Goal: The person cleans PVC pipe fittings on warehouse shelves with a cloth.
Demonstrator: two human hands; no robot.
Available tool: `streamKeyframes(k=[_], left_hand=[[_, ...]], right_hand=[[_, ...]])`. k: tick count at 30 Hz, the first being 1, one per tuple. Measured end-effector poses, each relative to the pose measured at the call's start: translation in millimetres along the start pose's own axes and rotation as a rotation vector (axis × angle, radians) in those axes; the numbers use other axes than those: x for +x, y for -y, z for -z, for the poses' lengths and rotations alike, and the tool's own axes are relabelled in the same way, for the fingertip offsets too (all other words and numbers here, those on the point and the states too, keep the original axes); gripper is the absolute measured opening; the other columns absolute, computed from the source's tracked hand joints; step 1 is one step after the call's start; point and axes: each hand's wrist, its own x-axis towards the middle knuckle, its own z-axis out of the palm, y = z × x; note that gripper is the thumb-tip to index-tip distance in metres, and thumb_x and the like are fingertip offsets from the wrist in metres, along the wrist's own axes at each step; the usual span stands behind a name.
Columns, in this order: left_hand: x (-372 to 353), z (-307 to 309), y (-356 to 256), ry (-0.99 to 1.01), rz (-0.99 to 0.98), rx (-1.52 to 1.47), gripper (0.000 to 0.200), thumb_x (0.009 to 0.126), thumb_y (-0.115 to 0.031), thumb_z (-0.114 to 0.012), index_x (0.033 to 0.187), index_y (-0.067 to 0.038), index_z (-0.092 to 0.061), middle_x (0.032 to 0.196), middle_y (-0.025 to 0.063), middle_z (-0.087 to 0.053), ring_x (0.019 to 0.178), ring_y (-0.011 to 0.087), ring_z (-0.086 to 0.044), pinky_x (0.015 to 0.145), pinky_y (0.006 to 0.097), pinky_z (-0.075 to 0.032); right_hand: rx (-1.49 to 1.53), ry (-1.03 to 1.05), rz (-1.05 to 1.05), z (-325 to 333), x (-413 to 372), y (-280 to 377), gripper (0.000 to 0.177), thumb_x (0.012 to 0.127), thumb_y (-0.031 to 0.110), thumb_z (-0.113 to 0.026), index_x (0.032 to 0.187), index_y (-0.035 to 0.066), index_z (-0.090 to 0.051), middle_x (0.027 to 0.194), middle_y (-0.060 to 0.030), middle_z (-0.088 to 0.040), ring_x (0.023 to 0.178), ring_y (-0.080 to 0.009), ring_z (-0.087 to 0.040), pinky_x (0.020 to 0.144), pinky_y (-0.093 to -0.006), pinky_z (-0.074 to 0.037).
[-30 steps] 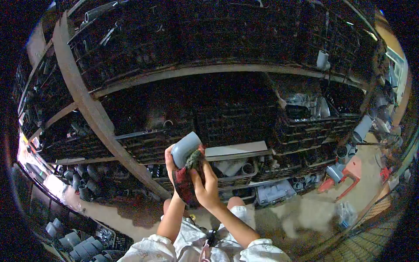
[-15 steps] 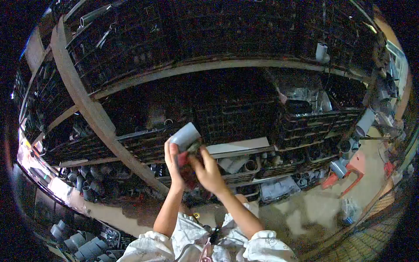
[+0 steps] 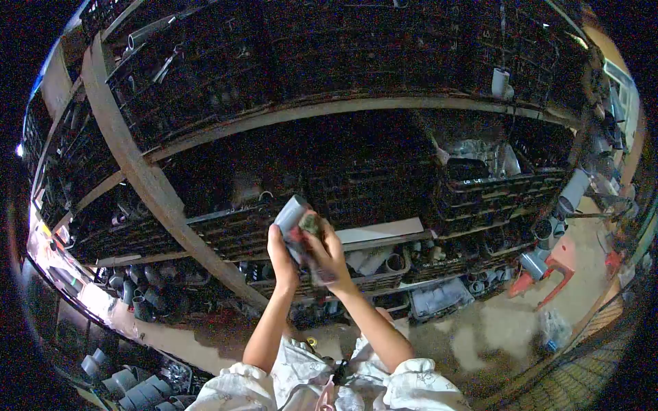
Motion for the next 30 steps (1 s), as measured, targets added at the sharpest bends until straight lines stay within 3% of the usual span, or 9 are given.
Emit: streamKeyframes(k=[2,7,11,15,18,21,24,26,30], left_hand=[[-1.1,-5.7,-13.0,0.003,-0.034,-0.039,0.040,0.088,-0.035,-0.030,0.099,0.000,-0.044,0.087,0.0043,-0.046,0.076,0.0105,-0.042,0.070,0.0248,-0.036],[14.8,-6.5,-7.1,-0.019,-0.045,0.082,0.040,0.088,-0.037,-0.030,0.101,-0.001,-0.042,0.088,0.0051,-0.046,0.077,0.0091,-0.044,0.067,0.0228,-0.037],[32.2,-0.8,8.7,0.042,0.039,-0.183,0.041,0.088,-0.038,-0.031,0.100,-0.001,-0.042,0.086,0.0053,-0.045,0.076,0.0107,-0.043,0.068,0.0240,-0.037],[19.4,-12.4,-13.3,-0.058,-0.236,0.162,0.041,0.089,-0.037,-0.028,0.100,0.000,-0.042,0.083,0.0059,-0.045,0.071,0.0114,-0.042,0.066,0.0253,-0.037],[17.0,-10.3,-17.8,-0.005,-0.121,0.140,0.040,0.089,-0.035,-0.027,0.100,0.000,-0.042,0.080,0.0046,-0.046,0.068,0.0110,-0.042,0.064,0.0247,-0.037],[25.8,-6.8,-8.5,0.006,-0.187,0.295,0.040,0.089,-0.034,-0.026,0.103,0.001,-0.041,0.081,0.0071,-0.050,0.070,0.0108,-0.044,0.063,0.0242,-0.038],[19.0,-6.4,-15.9,0.010,-0.170,0.240,0.041,0.089,-0.033,-0.028,0.105,0.002,-0.040,0.084,0.0109,-0.052,0.074,0.0141,-0.047,0.065,0.0275,-0.039],[16.9,-7.9,-17.3,-0.020,-0.243,0.298,0.041,0.088,-0.033,-0.029,0.105,0.002,-0.040,0.082,0.0108,-0.053,0.072,0.0149,-0.048,0.065,0.0283,-0.040],[23.4,-5.1,-20.6,-0.008,-0.301,0.258,0.041,0.088,-0.034,-0.030,0.103,0.002,-0.042,0.076,0.0098,-0.052,0.067,0.0132,-0.047,0.060,0.0275,-0.039]], right_hand=[[-0.264,0.040,0.141,0.1,12.4,3.1,0.028,0.082,0.017,-0.046,0.107,0.003,-0.047,0.094,-0.0015,-0.051,0.085,-0.0077,-0.047,0.078,-0.0216,-0.037],[0.147,0.105,-0.020,5.4,32.6,-6.3,0.035,0.082,0.020,-0.047,0.110,0.001,-0.042,0.092,-0.0030,-0.048,0.080,-0.0128,-0.046,0.076,-0.0239,-0.036],[-0.674,0.137,0.377,0.9,36.5,2.1,0.031,0.084,0.015,-0.044,0.112,0.001,-0.041,0.095,-0.0027,-0.048,0.082,-0.0139,-0.046,0.079,-0.0266,-0.036],[-0.017,0.060,-0.025,-0.5,42.9,7.1,0.038,0.084,0.018,-0.046,0.118,0.002,-0.037,0.104,-0.0016,-0.048,0.087,-0.0088,-0.046,0.078,-0.0228,-0.037],[0.143,0.026,-0.159,-0.8,37.4,3.5,0.044,0.085,0.023,-0.044,0.122,0.003,-0.033,0.106,-0.0037,-0.047,0.093,-0.0129,-0.045,0.085,-0.0251,-0.033],[-0.122,0.077,0.125,3.7,38.0,-12.7,0.044,0.086,0.025,-0.044,0.122,0.003,-0.033,0.110,-0.0058,-0.045,0.098,-0.0140,-0.043,0.087,-0.0261,-0.031],[-0.350,0.045,0.159,1.5,40.4,-15.5,0.043,0.086,0.024,-0.042,0.122,0.003,-0.032,0.116,-0.0067,-0.040,0.105,-0.0130,-0.039,0.090,-0.0264,-0.028],[0.079,0.006,-0.103,-1.1,38.5,-0.5,0.040,0.087,0.021,-0.041,0.122,0.003,-0.032,0.118,-0.0044,-0.038,0.105,-0.0112,-0.037,0.090,-0.0265,-0.029],[-0.344,0.276,0.168,12.7,36.4,8.8,0.035,0.081,0.017,-0.047,0.112,0.001,-0.041,0.107,-0.0055,-0.044,0.100,-0.0153,-0.040,0.088,-0.0274,-0.030]])
